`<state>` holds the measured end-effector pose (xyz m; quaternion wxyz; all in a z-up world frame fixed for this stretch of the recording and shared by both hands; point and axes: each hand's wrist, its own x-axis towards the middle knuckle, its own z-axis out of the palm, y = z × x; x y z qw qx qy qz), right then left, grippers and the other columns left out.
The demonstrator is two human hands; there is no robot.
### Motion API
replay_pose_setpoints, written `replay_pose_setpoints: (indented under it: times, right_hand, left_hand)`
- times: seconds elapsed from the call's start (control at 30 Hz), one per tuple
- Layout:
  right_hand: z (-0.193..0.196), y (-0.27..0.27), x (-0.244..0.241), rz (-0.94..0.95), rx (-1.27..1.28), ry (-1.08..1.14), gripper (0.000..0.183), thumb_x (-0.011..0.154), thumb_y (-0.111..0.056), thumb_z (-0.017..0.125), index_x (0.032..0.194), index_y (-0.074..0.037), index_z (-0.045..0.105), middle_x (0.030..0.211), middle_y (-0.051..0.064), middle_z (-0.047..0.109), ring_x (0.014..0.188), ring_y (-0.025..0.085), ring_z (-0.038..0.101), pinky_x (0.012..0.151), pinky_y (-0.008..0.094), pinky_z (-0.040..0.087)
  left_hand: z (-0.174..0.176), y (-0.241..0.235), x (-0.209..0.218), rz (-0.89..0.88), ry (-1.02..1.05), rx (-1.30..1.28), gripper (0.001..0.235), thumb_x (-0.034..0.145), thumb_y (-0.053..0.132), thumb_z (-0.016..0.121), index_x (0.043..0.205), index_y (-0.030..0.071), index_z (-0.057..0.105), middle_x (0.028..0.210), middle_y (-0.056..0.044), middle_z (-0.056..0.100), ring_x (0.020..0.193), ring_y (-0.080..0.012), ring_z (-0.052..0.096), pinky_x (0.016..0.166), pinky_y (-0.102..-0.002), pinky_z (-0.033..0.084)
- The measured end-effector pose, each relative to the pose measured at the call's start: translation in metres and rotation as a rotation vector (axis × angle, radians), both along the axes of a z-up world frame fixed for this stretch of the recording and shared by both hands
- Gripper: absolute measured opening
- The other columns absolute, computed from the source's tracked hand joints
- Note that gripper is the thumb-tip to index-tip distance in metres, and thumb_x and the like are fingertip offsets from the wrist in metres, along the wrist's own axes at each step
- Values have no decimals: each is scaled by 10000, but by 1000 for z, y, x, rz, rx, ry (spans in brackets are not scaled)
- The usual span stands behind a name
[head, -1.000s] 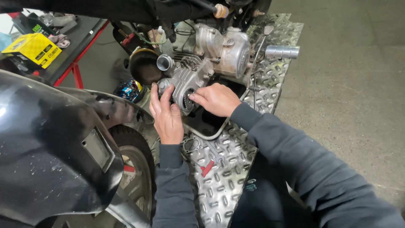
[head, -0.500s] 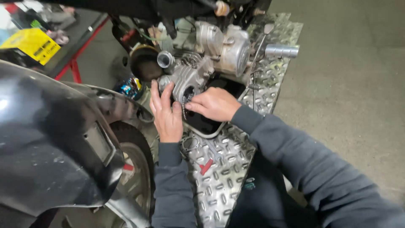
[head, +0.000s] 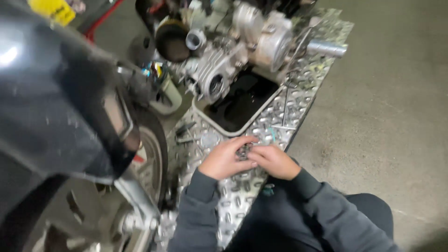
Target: The person uses a screwdriver to loosen and remove bolts from a motorcycle cylinder head. After detaching the head, they lift it away from the engine block and place it on the metal platform, revealing the internal piston and cylinder bore.
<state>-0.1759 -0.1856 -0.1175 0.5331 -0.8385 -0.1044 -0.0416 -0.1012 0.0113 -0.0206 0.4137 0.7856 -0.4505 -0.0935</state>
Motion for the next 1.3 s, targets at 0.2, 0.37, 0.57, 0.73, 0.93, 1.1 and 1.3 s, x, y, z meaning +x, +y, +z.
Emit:
replay_pose_setpoints:
  times: [0.2,0.37,0.57,0.73,0.93,1.1,1.3]
  right_hand:
    - [-4,-25,-69,-80,-107,16,188,934,-209,659,969,-27,691,758,162,668,658,252,643,598,360,510]
    - [-116,-96,-153,-519,455,371,222,1012,-208,603,907,-16,638,691,47,555,582,140,481,527,322,409]
    - [-199,-124,-247,-565,1114,126,439,1230,-194,551,826,-50,456,714,3,475,602,97,420,530,295,389]
    - [-196,-92,-256,-841,724,233,163,1069,-120,546,1078,42,565,809,80,575,696,177,582,649,316,491]
    - [-291,-116,-256,-737,633,239,384,886,-42,632,1258,11,551,937,57,687,807,116,650,676,307,560]
    - [-356,-133,-260,-879,555,363,444,910,0,666,1342,14,563,933,127,676,731,177,611,630,354,529]
    - [-391,-143,-260,-868,595,323,570,877,64,618,1430,-9,500,925,160,684,749,183,659,658,345,540]
  left_hand:
    - [-38,2,-7,-89,86,21,492,800,324,784,1252,171,665,1188,-80,729,1065,-281,716,919,-373,568]
    - [-29,36,9,155,-62,146,538,761,371,817,1236,158,682,1138,-120,717,1027,-327,690,875,-427,548]
    - [-52,57,28,551,-242,401,692,701,389,838,1313,166,607,1101,-158,691,999,-387,666,809,-501,528]
    - [-96,46,22,546,-136,650,689,645,433,879,1232,188,615,1095,-129,717,1018,-352,686,818,-489,531]
    - [-124,55,26,559,-112,681,728,616,479,891,1228,194,620,1039,-122,736,971,-346,708,800,-484,540]
    - [-113,67,19,576,-154,778,675,670,518,863,1226,204,646,1024,-130,737,975,-350,707,816,-484,544]
    - [-121,77,18,519,-73,959,833,645,546,888,1328,188,572,1179,-174,660,1052,-378,680,869,-493,549]
